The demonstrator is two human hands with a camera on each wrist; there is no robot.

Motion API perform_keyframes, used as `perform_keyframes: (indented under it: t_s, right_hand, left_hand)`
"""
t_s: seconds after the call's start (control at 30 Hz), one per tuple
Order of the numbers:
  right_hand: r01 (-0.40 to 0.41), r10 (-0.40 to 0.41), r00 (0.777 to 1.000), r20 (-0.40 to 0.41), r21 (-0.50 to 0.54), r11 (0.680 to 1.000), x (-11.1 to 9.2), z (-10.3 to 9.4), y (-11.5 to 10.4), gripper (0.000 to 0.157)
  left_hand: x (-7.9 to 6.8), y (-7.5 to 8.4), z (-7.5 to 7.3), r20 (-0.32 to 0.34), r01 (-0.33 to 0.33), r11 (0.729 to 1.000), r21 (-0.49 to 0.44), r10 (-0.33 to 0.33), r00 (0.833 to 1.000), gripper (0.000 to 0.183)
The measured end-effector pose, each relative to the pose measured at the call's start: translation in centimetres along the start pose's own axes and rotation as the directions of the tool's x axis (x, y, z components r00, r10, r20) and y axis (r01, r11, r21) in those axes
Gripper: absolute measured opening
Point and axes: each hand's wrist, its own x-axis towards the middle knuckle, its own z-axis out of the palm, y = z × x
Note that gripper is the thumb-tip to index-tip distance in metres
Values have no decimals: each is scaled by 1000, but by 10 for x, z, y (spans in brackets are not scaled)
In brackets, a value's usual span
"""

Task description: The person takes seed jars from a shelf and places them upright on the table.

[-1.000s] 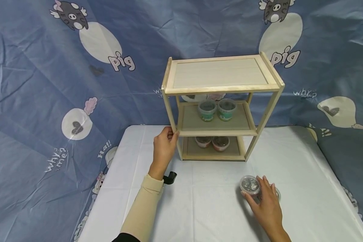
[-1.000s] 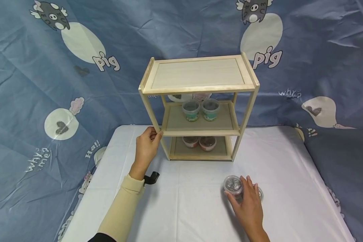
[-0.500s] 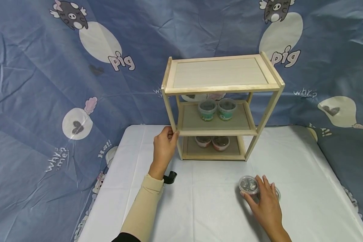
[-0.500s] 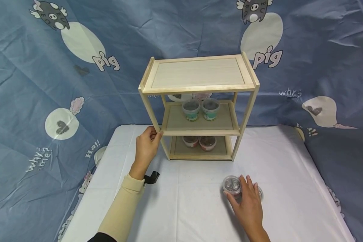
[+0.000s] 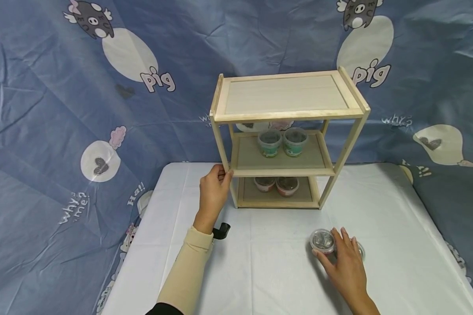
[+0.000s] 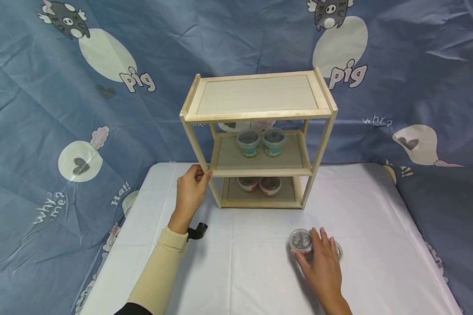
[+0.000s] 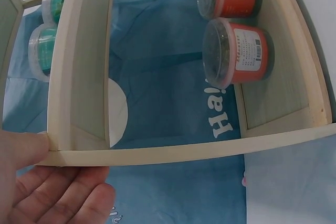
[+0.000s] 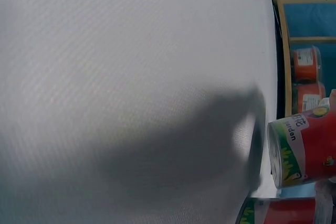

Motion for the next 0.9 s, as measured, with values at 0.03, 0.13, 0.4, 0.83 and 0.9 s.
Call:
perform_keyframes:
  t_s: [0.03, 0.13, 0.4, 0.83, 0.9]
  right_hand:
    - [3, -3, 1000, 0, -1, 1000, 0, 0, 0, 86]
    - [15, -15, 1000, 10, -11, 1000, 0, 0, 0, 87]
    - [29, -28, 999, 35, -28, 999, -1, 0, 0, 86]
    - [43, -42, 999, 17, -28, 999, -1, 0, -1, 83]
    - [46, -46, 999, 13, -34, 998, -1, 1, -1, 84]
  left_hand:
    - [0, 0, 0, 0, 2, 1000, 2, -2, 1000, 23]
    - [0, 0, 0, 0, 6, 1000, 6, -6, 1000, 23]
    - [0, 0, 0, 1, 1, 1000, 1, -1, 1000, 24]
    - [1, -1, 1, -3, 2, 1000, -9, -2, 1000, 23]
    - [1, -1, 1, -3, 4, 1000, -9, -4, 1000, 24]
